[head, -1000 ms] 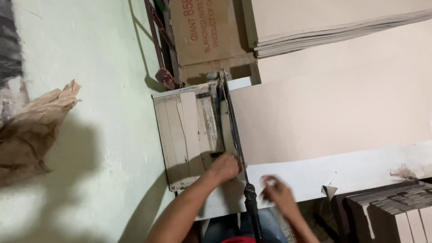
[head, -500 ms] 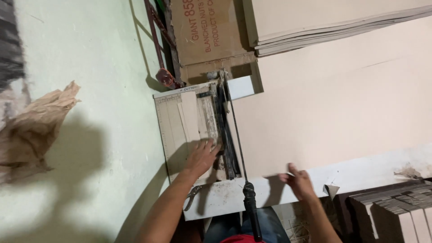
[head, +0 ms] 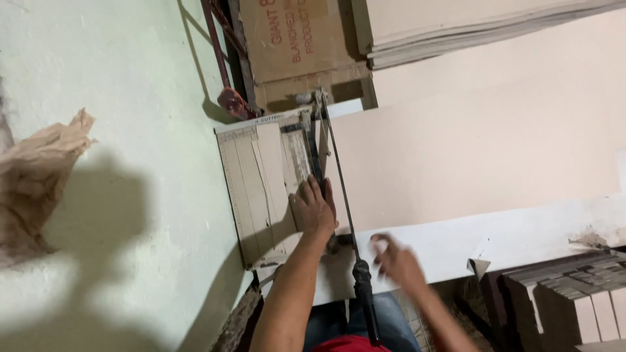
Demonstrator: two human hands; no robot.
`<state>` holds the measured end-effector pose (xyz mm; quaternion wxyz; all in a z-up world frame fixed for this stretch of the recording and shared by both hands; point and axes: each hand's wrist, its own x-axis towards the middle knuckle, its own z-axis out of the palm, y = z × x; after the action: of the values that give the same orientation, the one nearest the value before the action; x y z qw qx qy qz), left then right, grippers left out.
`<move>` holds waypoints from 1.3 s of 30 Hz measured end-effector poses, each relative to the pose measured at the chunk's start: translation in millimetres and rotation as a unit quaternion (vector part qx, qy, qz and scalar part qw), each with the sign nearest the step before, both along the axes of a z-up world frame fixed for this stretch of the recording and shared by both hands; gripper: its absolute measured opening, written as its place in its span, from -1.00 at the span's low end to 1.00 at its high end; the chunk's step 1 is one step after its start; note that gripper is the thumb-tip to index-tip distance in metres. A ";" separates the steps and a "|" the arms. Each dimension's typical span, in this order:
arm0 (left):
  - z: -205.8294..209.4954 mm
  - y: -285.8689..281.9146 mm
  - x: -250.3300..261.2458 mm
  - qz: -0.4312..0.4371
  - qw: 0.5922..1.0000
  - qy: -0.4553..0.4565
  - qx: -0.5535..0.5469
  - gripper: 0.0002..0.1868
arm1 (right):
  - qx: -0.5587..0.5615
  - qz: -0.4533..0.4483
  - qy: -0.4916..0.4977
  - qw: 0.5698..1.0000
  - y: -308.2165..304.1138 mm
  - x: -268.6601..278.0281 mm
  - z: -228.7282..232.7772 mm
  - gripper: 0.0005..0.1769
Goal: The person uses a manual paper cutter to trim large sheets of cardboard into smaller rectangular pieces. They align each sheet, pull the cutting lever, and then stack the cut pieces on a nearby table.
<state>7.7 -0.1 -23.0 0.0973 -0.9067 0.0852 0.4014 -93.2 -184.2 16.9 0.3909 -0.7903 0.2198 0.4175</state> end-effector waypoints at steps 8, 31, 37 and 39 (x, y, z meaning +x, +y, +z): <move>-11.1 -0.7 0.9 0.046 0.996 0.063 -0.040 0.34 | -0.142 0.180 -0.089 0.969 62.0 -127.7 -69.3 0.13; -49.7 105.7 -65.6 -0.340 0.914 -0.049 -0.214 -0.79 | 0.220 -0.578 -0.070 0.783 -97.5 -41.3 -90.5 -0.42; 14.7 124.1 -32.0 -0.305 0.935 -0.056 -0.173 -0.62 | 0.223 -0.521 -0.085 0.819 -104.3 -74.6 -110.6 -0.84; 25.2 110.1 -23.2 -0.287 0.935 -0.070 -0.194 -0.61 | 0.174 -0.492 -0.057 0.851 -86.1 -65.8 -104.6 -0.80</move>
<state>-15.5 110.0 2.1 0.0363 -0.8706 0.4113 0.2676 -159.0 -270.3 -87.7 0.6879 -0.5207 0.4810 0.1557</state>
